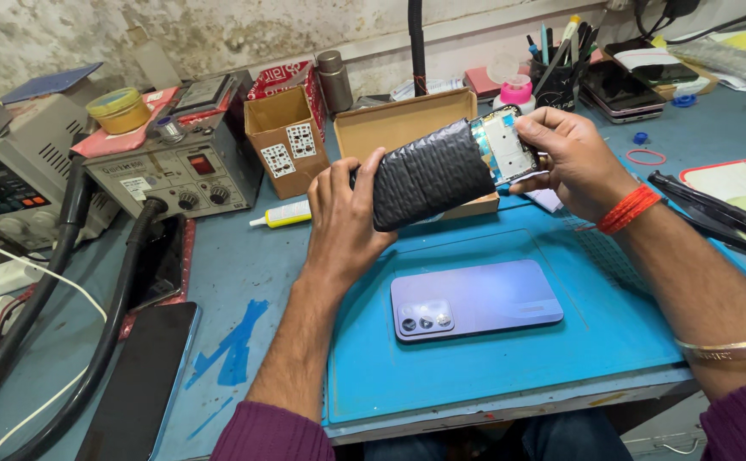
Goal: The person opens a cardboard box containing a new phone screen assembly wrapped in black protective material. They remove the screen assembly, peel off its protective cover, and press and align the new screen onto the frame of a disassembled phone on the work mat.
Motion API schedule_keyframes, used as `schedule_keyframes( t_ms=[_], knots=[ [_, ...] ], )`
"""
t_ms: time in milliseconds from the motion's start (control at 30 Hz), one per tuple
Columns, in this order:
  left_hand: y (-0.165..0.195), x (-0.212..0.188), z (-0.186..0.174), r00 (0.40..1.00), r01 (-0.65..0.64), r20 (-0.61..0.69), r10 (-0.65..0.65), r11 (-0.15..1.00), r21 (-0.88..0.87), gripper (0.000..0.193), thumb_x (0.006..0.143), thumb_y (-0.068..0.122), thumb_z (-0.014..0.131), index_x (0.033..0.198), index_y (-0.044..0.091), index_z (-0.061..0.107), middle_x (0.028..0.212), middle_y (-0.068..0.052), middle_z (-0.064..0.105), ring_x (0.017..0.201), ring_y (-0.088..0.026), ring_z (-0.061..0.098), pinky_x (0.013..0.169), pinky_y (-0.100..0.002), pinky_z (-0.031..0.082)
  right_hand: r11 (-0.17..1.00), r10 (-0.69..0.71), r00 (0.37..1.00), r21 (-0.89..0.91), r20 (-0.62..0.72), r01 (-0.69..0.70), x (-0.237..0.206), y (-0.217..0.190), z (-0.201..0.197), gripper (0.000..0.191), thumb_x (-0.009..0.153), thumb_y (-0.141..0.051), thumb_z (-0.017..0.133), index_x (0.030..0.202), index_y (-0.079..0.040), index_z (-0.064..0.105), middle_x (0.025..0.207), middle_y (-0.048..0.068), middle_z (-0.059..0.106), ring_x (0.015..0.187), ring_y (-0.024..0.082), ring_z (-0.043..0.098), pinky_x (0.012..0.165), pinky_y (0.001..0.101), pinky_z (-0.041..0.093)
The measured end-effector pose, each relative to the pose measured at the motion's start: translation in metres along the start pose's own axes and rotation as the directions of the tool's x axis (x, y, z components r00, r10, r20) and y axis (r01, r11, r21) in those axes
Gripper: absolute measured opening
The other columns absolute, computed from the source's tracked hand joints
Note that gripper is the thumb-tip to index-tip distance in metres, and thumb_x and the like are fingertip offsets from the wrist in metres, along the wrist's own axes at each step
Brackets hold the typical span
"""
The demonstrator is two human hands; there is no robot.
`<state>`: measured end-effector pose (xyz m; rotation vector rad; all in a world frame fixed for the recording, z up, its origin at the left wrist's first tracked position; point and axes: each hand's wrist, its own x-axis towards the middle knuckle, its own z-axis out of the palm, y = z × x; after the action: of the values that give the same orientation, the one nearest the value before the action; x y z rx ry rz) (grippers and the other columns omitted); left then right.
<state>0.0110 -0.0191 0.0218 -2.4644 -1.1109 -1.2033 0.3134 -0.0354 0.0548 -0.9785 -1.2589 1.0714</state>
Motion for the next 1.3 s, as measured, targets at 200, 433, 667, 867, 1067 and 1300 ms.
schedule_keyframes(
  t_ms=[200, 433, 667, 867, 1067, 1300],
  knots=[
    [-0.004, -0.001, 0.0, 0.999, 0.003, -0.053, -0.003, 1.0, 0.002, 0.098, 0.059, 0.011, 0.09, 0.148, 0.01, 0.048, 0.128, -0.017, 0.051, 0.125, -0.038, 0.047, 0.112, -0.053, 0.032, 0.998, -0.047, 0.994, 0.044, -0.098, 0.051, 0.002, 0.001, -0.003, 0.021, 0.107, -0.031, 0.057, 0.107, -0.011, 0.061, 0.094, 0.001, 0.068, 0.082, 0.011, 0.069, 0.063, 0.0341, 0.063],
    [-0.004, 0.0, -0.003, 0.998, 0.023, -0.054, -0.024, 1.0, -0.02, 0.097, 0.059, 0.012, 0.091, 0.146, 0.011, 0.049, 0.125, -0.015, 0.052, 0.123, -0.038, 0.047, 0.112, -0.054, 0.031, 0.995, -0.063, 0.991, 0.065, -0.119, 0.071, 0.004, 0.004, -0.005, 0.021, 0.109, -0.031, 0.055, 0.106, -0.011, 0.061, 0.093, 0.002, 0.069, 0.078, 0.012, 0.069, 0.061, 0.0341, 0.062],
    [-0.007, 0.001, -0.006, 0.997, 0.065, -0.032, -0.065, 0.998, -0.005, 0.101, 0.054, 0.004, 0.09, 0.146, 0.012, 0.049, 0.123, -0.014, 0.053, 0.122, -0.037, 0.048, 0.113, -0.053, 0.032, 0.985, -0.142, 0.964, 0.06, -0.225, 0.16, 0.003, 0.001, -0.009, 0.018, 0.111, -0.031, 0.054, 0.108, -0.014, 0.059, 0.094, 0.001, 0.069, 0.076, 0.011, 0.069, 0.056, 0.031, 0.058],
    [-0.008, 0.0, -0.008, 0.997, 0.061, -0.045, -0.062, 0.998, -0.031, 0.098, 0.056, 0.004, 0.09, 0.145, 0.013, 0.05, 0.121, -0.013, 0.053, 0.12, -0.036, 0.049, 0.11, -0.051, 0.034, 0.972, -0.192, 0.949, 0.084, -0.249, 0.219, 0.002, 0.001, -0.011, 0.018, 0.114, -0.033, 0.051, 0.111, -0.016, 0.054, 0.097, -0.002, 0.068, 0.078, 0.011, 0.069, 0.055, 0.0279, 0.056],
    [-0.011, -0.001, -0.008, 0.995, 0.069, -0.062, -0.072, 0.996, -0.052, 0.096, 0.055, 0.004, 0.089, 0.142, 0.013, 0.051, 0.123, -0.014, 0.051, 0.12, -0.037, 0.048, 0.108, -0.05, 0.034, 0.952, -0.255, 0.925, 0.094, -0.282, 0.291, 0.004, 0.0, -0.016, 0.019, 0.117, -0.033, 0.046, 0.116, -0.016, 0.052, 0.1, 0.001, 0.068, 0.077, 0.013, 0.068, 0.054, 0.0284, 0.053],
    [-0.019, -0.002, -0.006, 0.986, 0.078, -0.142, -0.084, 0.996, -0.049, 0.091, 0.054, -0.002, 0.084, 0.138, 0.01, 0.05, 0.128, -0.014, 0.051, 0.126, -0.038, 0.046, 0.111, -0.049, 0.033, 0.928, -0.296, 0.898, 0.123, -0.325, 0.35, 0.003, -0.001, -0.021, 0.02, 0.119, -0.032, 0.045, 0.117, -0.014, 0.052, 0.101, 0.003, 0.069, 0.077, 0.013, 0.068, 0.052, 0.0286, 0.05]
  ],
)
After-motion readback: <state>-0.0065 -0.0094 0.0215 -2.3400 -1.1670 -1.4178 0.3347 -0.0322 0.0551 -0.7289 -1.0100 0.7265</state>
